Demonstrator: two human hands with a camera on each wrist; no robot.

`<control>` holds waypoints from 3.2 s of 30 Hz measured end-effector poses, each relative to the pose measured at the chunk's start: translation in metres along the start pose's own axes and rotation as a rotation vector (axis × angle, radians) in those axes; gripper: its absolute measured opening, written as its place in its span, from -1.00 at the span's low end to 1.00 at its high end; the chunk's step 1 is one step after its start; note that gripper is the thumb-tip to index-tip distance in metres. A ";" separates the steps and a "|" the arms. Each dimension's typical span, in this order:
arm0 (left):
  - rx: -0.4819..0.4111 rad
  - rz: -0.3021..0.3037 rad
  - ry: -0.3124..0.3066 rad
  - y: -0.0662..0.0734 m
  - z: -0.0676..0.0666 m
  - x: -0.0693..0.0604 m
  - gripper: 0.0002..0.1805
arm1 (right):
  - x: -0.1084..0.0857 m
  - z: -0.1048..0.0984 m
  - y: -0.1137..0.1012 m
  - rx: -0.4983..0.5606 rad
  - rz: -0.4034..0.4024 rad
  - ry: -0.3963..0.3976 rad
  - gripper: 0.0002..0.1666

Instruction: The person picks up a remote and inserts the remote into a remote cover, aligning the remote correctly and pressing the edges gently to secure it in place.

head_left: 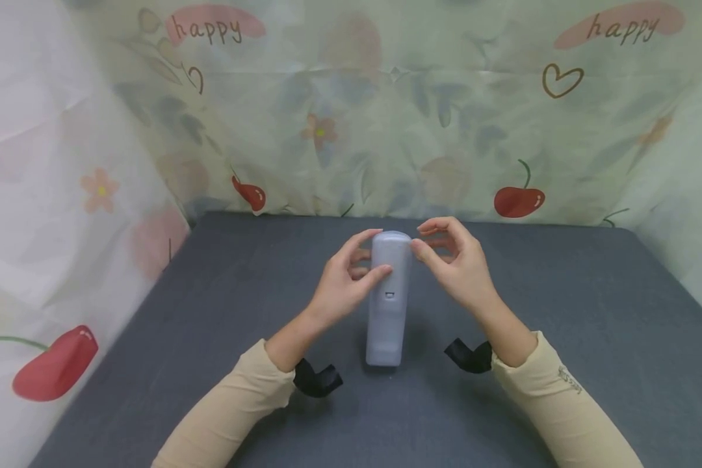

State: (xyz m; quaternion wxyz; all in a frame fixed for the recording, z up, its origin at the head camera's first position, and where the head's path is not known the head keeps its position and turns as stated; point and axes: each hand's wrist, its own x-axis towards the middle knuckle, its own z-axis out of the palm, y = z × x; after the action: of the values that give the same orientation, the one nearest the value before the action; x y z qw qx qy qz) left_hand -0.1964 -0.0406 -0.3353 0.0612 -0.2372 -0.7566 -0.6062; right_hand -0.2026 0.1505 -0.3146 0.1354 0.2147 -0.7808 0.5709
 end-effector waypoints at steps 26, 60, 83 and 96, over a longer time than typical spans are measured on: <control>0.015 0.006 0.043 0.001 0.009 -0.004 -0.44 | 0.003 0.002 -0.011 -0.223 0.092 -0.168 -0.77; -0.073 -0.229 -0.013 0.007 -0.001 0.005 -0.57 | 0.004 0.003 0.006 0.077 0.203 -0.207 -0.58; -0.048 -0.150 -0.005 0.007 -0.002 0.004 -0.66 | 0.000 0.009 0.005 0.037 0.196 -0.147 -0.58; -0.061 -0.213 -0.049 0.010 -0.003 0.004 -0.63 | 0.001 0.008 0.004 -0.022 0.223 -0.176 -0.58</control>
State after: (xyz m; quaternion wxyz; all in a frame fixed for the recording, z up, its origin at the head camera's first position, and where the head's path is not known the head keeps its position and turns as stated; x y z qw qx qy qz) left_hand -0.1965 -0.0408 -0.3245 -0.0292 -0.1720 -0.7599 -0.6262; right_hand -0.2055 0.1442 -0.3200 0.0044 0.1742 -0.8149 0.5527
